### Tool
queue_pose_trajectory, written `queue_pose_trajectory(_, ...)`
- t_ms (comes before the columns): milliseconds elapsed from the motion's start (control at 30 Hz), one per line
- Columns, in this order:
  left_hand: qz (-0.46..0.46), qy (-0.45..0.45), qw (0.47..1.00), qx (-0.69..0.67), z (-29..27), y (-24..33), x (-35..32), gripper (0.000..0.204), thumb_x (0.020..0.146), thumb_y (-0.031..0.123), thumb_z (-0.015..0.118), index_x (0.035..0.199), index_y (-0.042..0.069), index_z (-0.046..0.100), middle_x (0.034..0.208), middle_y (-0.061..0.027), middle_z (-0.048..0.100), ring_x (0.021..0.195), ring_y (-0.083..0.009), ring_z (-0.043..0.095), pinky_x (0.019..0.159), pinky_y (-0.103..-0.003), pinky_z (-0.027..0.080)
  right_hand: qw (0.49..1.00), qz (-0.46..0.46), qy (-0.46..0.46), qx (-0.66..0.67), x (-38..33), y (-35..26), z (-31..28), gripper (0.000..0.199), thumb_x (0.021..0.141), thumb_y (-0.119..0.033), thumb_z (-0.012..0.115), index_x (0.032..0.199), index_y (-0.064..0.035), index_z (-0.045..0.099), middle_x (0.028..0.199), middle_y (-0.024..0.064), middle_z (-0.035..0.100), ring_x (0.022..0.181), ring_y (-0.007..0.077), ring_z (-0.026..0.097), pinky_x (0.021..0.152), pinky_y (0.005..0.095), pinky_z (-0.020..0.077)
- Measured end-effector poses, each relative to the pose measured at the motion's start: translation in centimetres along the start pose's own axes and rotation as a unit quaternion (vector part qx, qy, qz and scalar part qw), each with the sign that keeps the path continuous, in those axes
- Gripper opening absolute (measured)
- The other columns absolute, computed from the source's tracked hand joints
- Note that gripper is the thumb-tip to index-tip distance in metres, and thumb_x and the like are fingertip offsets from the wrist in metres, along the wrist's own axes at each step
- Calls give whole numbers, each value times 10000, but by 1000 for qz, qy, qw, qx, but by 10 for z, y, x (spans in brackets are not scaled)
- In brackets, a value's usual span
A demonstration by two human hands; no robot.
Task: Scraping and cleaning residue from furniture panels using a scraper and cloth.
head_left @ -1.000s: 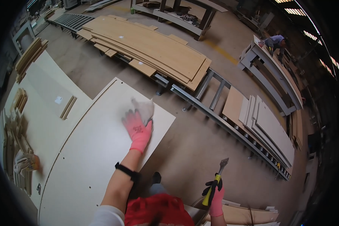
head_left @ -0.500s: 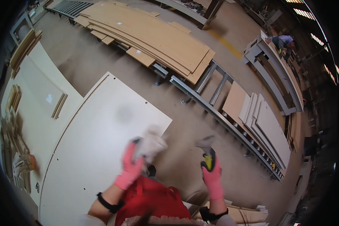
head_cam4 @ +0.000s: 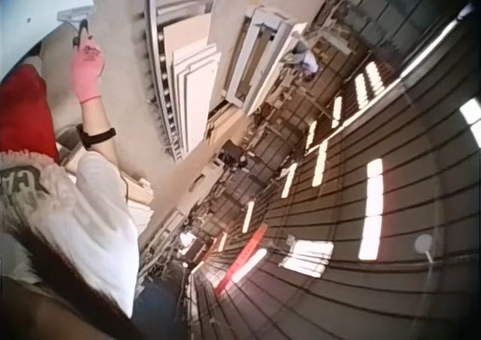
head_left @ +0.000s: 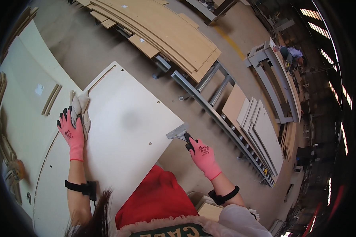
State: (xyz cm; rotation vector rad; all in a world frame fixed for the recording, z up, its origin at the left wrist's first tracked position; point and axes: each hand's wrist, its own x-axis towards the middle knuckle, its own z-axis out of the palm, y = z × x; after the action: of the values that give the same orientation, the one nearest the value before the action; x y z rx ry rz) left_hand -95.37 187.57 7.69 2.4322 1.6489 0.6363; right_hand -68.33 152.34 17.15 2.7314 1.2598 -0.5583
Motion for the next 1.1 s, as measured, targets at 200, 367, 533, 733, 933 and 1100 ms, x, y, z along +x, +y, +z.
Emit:
queue_pose_trajectory(200,-5,-7,1000,6,-1,-3,1,486,793,196,584,1254,100,468,1321,-97,434,1248,-285,347,1079,-464,155,998,-36,-37,-18,13,-3,-21,408,847,-225,499,1241,-151,424,1002,124,534,829,284,591,676,397,483)
queue_pose_trajectory(367,-7,-6,1000,-5,-6,2,0,487,775,180,597,1238,92,477,1312,-98,438,1239,-295,346,1081,-469,151,993,-81,-73,-49,32,-3,-32,398,843,-227,506,1228,-150,443,964,118,548,789,284,593,658,387,485)
queue_pose_trajectory(533,-19,-15,1000,-12,-12,11,3,485,764,170,605,1226,84,484,1305,-105,437,1241,-300,340,1083,-472,145,983,-164,-63,-55,73,-17,-48,375,848,-220,502,1211,-135,461,932,118,555,771,277,594,649,376,484)
queue_pose_trajectory(733,-42,-14,999,-25,-13,10,3,484,736,164,634,1193,67,508,1281,-155,440,1237,-328,335,1085,-476,152,968,-228,-75,-78,129,-52,-64,366,839,-202,512,1193,-118,470,917,119,555,778,275,590,650,373,477)
queue_pose_trajectory(933,-49,-12,998,-23,-17,15,5,474,737,175,625,1184,64,513,1285,-127,446,1232,-329,339,1085,-476,152,959,-256,-82,-89,162,-74,-76,368,824,-197,530,1178,-107,481,916,114,552,792,275,589,651,370,471)
queue_pose_trajectory(1100,-45,-10,998,-35,-16,12,5,471,720,174,626,1164,57,523,1281,-121,452,1229,-326,344,1081,-480,156,951,-268,-102,-118,186,-94,-84,370,827,-198,525,1185,-114,483,917,113,559,792,271,590,650,369,471)
